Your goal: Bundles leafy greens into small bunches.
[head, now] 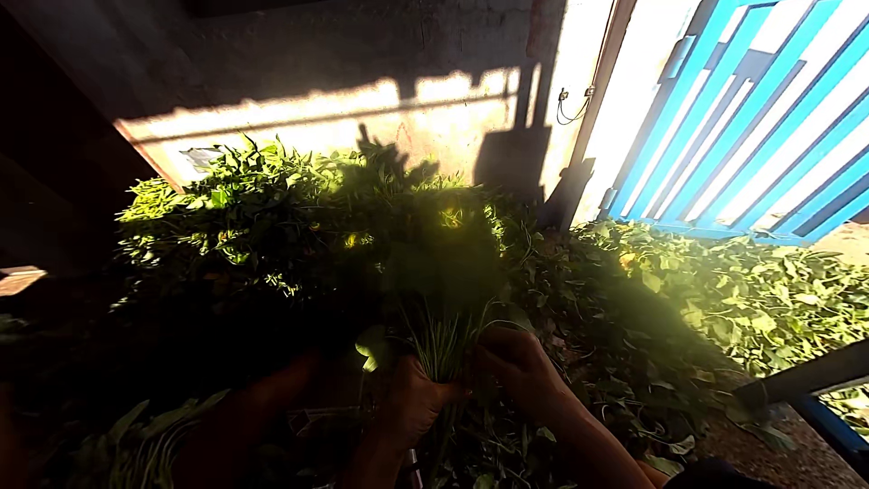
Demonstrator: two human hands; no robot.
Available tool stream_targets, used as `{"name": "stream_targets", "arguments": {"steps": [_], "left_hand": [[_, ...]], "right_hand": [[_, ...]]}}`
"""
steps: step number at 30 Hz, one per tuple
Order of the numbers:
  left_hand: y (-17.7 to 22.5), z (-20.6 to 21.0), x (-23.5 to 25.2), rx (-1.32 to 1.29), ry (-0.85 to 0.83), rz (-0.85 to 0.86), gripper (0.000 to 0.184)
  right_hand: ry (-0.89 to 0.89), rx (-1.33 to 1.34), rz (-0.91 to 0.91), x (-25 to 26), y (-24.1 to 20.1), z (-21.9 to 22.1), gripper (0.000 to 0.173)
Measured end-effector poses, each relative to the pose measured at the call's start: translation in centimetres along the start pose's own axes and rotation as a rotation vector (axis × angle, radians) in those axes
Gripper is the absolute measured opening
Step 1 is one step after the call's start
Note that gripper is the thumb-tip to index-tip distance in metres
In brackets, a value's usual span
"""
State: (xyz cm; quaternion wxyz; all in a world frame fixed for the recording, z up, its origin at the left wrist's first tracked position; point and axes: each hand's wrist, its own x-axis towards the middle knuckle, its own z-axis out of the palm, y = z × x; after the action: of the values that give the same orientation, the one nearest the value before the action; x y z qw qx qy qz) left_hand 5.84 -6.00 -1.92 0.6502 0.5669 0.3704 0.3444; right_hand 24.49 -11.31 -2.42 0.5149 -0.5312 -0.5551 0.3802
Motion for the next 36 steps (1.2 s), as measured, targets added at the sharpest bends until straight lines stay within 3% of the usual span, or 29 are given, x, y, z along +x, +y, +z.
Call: {"name": "stream_targets", "arguments": {"steps": [7, 11, 13, 16, 20, 22, 25, 27, 31, 36], "left_hand": [[0.4, 0.1, 0.4, -0.157, 0.223, -0.029, 0.045], [0.7, -0.5, 0.7, -0.222, 0.312, -0.035, 0.037], [1.1, -1.3, 0.9, -0.214, 0.362, -0.021, 0.037], [1.9, -2.6, 1.2, -0.192, 0.408, -0.018, 0.037], [1.3, -1.9, 1.0, -0.198, 0.385, -0.017, 0.039], [0.6, -0.9, 1.0, -0.21, 0.355, -0.024, 0.041], [0.4, -0.3, 1.1, -0.207, 0.339, -0.054, 0.039], [0.4, -0.5, 1.2, -0.207, 0.355, -0.056, 0.036], [0.8, -1.4, 1.4, -0.259, 0.495, -0.042, 0.031], [1.1, -1.4, 1.0, -0.248, 0.582, 0.016, 0.028]], "right_hand": [[0.045, -0.41, -0.102, -2.7, 3.8, 3.9, 0.051], [0.274, -0.87, -0.423, -5.2, 7.0, 6.7, 0.033], [0.242, -0.996, -0.437, -7.5, 7.8, 6.8, 0.03], [0.185, -0.895, -0.258, -10.4, 8.0, 6.1, 0.029], [0.359, -0.636, -0.233, -8.5, 6.1, 6.6, 0.046], [0.33, -0.528, -0.157, -6.3, 5.2, 7.1, 0.038], [0.143, -0.416, 0.017, -4.0, 4.2, 6.5, 0.026], [0.121, -0.536, -0.034, -3.4, 4.4, 6.3, 0.026], [0.269, -0.993, -0.329, -4.3, 6.2, 6.6, 0.029], [0.348, -1.096, -0.406, -8.2, 8.8, 4.9, 0.023]]}}
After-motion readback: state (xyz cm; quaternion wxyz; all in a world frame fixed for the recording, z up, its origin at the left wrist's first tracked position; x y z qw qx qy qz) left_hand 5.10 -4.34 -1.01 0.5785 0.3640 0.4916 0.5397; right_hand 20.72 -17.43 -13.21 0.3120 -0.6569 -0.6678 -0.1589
